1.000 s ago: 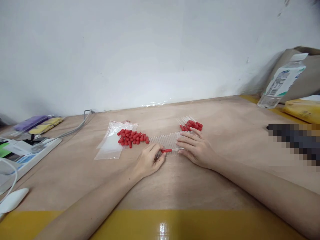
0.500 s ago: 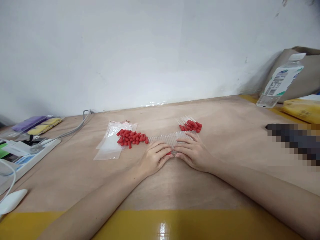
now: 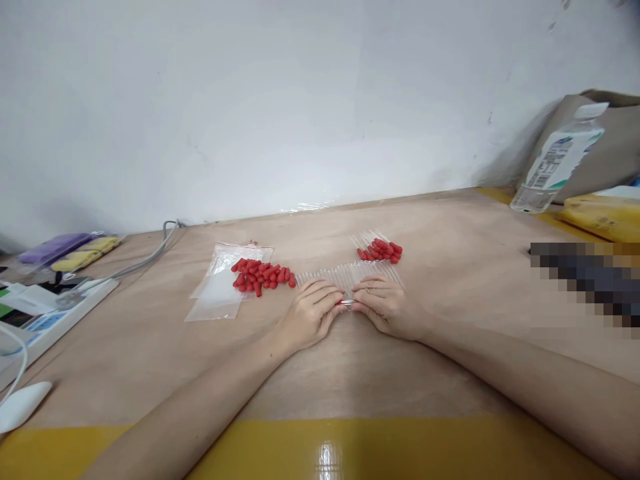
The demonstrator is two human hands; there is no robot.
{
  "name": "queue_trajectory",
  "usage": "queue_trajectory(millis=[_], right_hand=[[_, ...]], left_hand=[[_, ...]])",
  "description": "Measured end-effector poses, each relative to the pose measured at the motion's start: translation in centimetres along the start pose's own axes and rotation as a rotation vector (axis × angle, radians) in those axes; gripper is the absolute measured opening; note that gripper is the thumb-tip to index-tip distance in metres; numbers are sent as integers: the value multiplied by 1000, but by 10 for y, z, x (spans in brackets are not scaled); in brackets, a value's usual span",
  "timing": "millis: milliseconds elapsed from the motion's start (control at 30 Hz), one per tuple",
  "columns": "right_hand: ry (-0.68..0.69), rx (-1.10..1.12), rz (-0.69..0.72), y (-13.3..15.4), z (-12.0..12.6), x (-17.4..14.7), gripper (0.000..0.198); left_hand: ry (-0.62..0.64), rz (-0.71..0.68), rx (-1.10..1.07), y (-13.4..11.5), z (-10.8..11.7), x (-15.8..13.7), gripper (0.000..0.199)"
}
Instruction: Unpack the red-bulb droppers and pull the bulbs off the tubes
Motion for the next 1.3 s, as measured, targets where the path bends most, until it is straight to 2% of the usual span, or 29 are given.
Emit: queue_trajectory(millis=[400,467,533,633,733,833,900,1000,1133,1200,1300], right_hand=[[36,-122,117,8,10,-5,14],[33,-120,128,4,15,-8,16],[26,-121,69,-10,23,-13,18],[-10,-206,-183,-48,38,-21,17],[-5,-336,-411,-75,44,-29,21],[80,-365,-528,-83,37,-32,23],[126,-364,-604,-85,32,-33,25],[166,-368,-686,-87,30,-35,22],[187,-372,-703,-87,26,-36,20],[184,-368,-691,-85,24,-36,21],[193,-367,-657,-80,21,-34,22]], left_hand=[[64,28,-56,0,-4,2,12],[49,36,-59,4,-1,-2,13],[9,84,-32,13,10,-7,14],[-82,217,88,36,40,-16,14],[-148,451,228,68,80,-26,20],[-57,732,332,105,109,-41,27],[64,936,373,131,120,-59,29],[199,1113,303,157,125,-83,34],[247,1229,279,171,122,-101,36],[243,1248,268,173,116,-103,40],[172,1252,233,174,111,-102,42]])
Point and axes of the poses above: each hand's wrist, its own x-axis towards the middle knuckle, its own z-axis out of the back of the hand, y = z × x, the point moved 9 cm from there along x, towards the middle knuckle, and after that the axes turned 3 degrees about y, right-handed, at the moved point
